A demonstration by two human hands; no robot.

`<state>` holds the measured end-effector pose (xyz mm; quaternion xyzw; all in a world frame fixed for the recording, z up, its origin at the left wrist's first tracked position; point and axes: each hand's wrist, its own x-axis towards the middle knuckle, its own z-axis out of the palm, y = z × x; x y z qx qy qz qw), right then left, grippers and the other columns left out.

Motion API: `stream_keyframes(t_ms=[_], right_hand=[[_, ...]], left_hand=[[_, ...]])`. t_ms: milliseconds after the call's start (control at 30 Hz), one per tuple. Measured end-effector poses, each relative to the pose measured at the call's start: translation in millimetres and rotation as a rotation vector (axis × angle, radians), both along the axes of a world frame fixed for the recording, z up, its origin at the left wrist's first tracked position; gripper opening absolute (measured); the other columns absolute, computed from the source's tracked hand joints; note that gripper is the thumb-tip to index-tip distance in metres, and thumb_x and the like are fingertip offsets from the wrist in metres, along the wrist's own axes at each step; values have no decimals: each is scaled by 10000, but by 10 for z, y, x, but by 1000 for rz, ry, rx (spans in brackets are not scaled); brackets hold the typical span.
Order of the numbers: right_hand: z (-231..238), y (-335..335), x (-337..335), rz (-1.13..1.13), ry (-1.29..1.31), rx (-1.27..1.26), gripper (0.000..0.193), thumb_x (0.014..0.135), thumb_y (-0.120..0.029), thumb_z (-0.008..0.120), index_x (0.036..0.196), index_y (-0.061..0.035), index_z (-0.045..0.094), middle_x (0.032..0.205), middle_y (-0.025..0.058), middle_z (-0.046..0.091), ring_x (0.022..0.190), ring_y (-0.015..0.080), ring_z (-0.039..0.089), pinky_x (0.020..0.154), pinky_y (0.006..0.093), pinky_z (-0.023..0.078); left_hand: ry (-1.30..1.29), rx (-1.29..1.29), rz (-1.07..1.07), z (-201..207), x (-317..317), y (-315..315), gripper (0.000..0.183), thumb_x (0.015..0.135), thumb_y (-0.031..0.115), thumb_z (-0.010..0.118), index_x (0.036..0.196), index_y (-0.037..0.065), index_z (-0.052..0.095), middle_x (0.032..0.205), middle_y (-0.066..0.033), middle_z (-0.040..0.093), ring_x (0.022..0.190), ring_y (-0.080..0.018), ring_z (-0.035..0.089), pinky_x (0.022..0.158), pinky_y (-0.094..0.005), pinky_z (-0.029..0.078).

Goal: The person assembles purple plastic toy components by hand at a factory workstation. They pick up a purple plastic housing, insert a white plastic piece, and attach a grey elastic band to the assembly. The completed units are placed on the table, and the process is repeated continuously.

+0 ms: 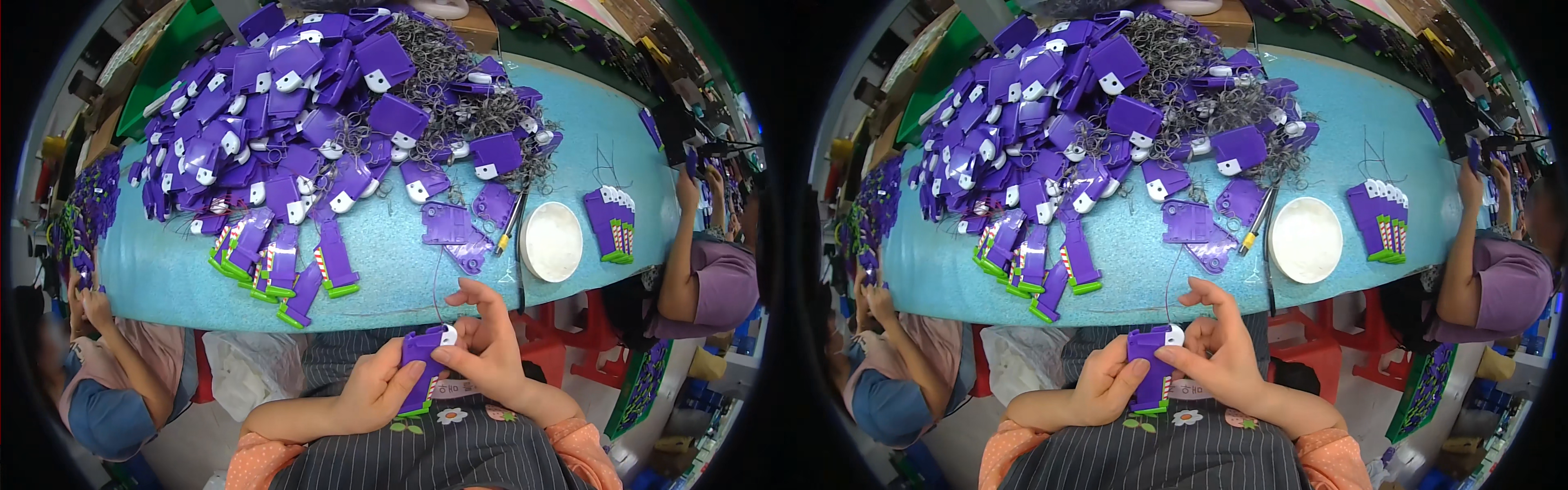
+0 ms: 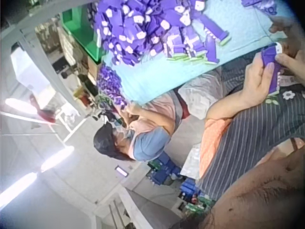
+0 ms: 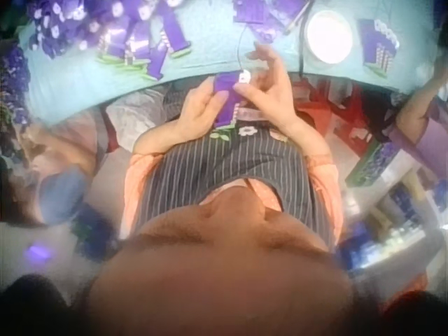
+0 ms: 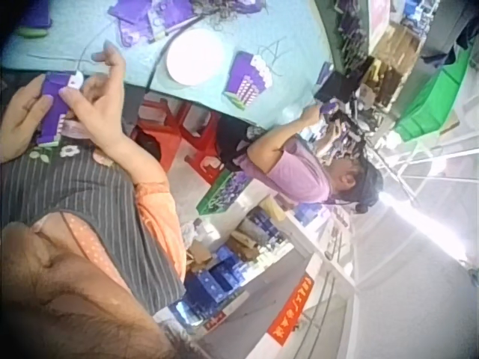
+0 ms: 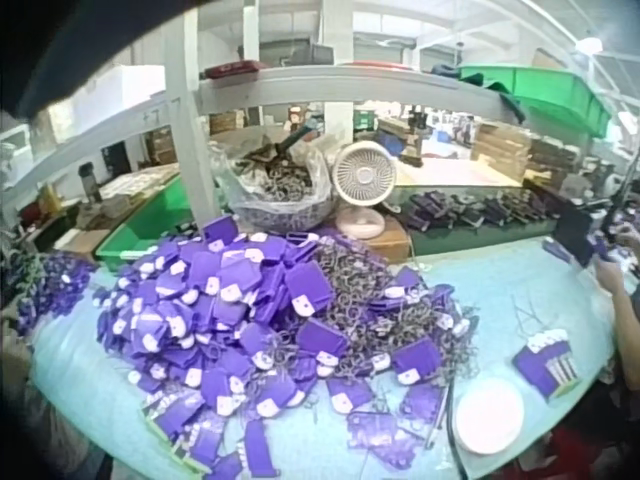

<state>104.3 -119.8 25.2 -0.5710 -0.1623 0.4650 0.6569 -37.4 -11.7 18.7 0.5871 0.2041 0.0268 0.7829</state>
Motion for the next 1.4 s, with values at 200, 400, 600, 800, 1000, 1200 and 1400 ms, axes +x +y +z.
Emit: stream_keyframes(t_ms=[200,400,600,800,1000,1200,1400], right_hand=[[-128,-87,1,120,648,104,158,802,-54,640,868,-87,500,882,24,486,808,120,502,634,254,445],[-241,-103,-34,156,187,169,171,792,4,638,838,-64,488,851,21,453,792,120,447,682,260,406],[-98,-55,81,218,-355,37,182,795,-124,662,815,-19,515,759,55,485,714,144,478,649,265,386],[-19,-64,243,196,-539,23,246,783,-185,698,887,-10,560,783,62,494,625,122,470,559,256,386],[-79,-273,195,386,-488,-97,223,814,-165,669,946,1,600,652,56,554,557,90,505,501,253,392],[-80,-271,16,304,-425,-127,163,806,-138,665,880,-3,611,678,77,560,581,138,534,518,277,412],[-235,-144,46,217,-274,-13,138,777,-101,684,835,4,617,745,65,560,686,141,523,631,279,414]], left_hand=[[-171,241,-23,-1,-31,7,251,930,117,465,1129,-35,450,862,-108,651,723,-113,617,634,-249,483],[-107,142,-14,-136,-73,-12,252,906,56,488,1135,-35,438,815,-60,617,716,-67,567,612,-220,456],[9,-294,-114,-134,39,205,274,892,34,517,1150,-26,449,950,-47,588,915,-80,536,761,-229,445],[-115,143,-150,-69,240,343,247,842,21,572,1076,-37,524,985,-118,599,885,-127,565,781,-270,450],[-161,52,358,-35,233,302,186,834,111,601,951,-15,533,854,-58,596,748,-104,537,675,-243,432],[-20,-159,275,-182,89,60,223,854,76,572,1045,-26,520,915,-69,605,818,-121,572,744,-261,465],[-35,-33,264,-89,113,106,194,879,55,560,1048,-32,518,879,-27,583,783,-46,515,685,-203,432]])
